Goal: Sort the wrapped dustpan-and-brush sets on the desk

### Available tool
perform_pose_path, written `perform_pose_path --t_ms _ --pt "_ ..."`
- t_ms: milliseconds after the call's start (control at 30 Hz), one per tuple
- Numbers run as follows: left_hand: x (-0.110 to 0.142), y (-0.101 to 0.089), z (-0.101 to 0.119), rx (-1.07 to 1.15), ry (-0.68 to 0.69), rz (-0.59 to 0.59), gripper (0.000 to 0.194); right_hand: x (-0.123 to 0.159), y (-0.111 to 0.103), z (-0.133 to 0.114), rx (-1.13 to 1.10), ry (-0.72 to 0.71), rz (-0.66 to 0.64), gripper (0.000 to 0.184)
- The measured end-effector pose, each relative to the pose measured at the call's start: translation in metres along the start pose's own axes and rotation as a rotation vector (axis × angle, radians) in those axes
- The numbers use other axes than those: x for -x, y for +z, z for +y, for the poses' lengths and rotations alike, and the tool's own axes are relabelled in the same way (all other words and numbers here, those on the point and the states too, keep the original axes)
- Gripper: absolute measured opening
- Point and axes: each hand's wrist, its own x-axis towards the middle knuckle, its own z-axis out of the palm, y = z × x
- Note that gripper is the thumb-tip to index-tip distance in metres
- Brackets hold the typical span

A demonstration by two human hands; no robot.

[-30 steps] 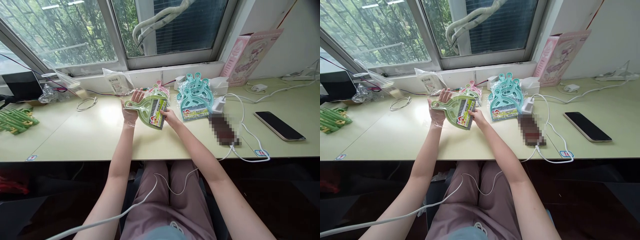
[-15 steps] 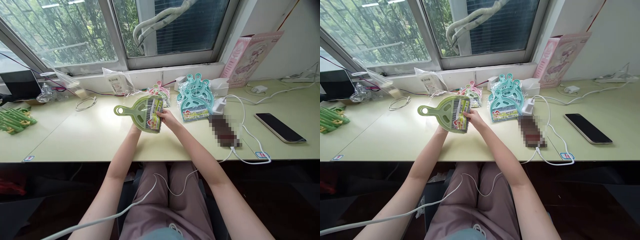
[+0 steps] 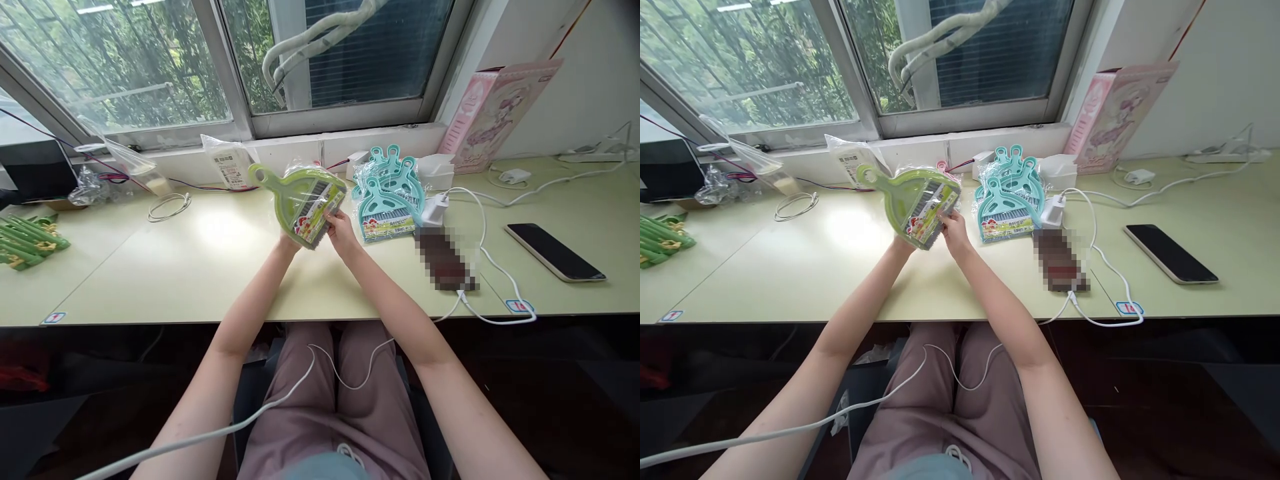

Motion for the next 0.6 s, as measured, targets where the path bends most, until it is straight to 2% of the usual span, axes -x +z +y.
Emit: perform_pose_path --t_ms 67,133,267,333,433,600 --pt "0.001 -0.002 0.008 0.029 0.048 0.006 0.067 -0.006 -0.007 0.000 -0.050 -0.044 0.126 0.010" --pt "0.003 -0.002 0.012 0.012 0.035 -0.017 0.074 -0.012 -0.014 0.000 -0.108 -0.074 0.245 0.011" --pt "0.002 0.005 0.000 -0.093 -0.031 -0.047 0.068 -0.020 -0.025 -0.002 -0.202 -0.044 0.411 0.017" --pt "0.001 0.007 -0.010 -0.171 -0.012 -0.037 0.071 -0.023 -0.028 -0.003 -0.209 -0.021 0.432 0.018" --pt "0.000 0.006 -0.017 -0.278 0.019 -0.048 0.091 -0.027 -0.032 -0.005 -0.183 -0.019 0.406 0.018" --pt "0.002 0.002 -0.014 -0.330 0.025 -0.066 0.091 -0.031 -0.036 -0.009 -0.177 -0.020 0.357 0.020"
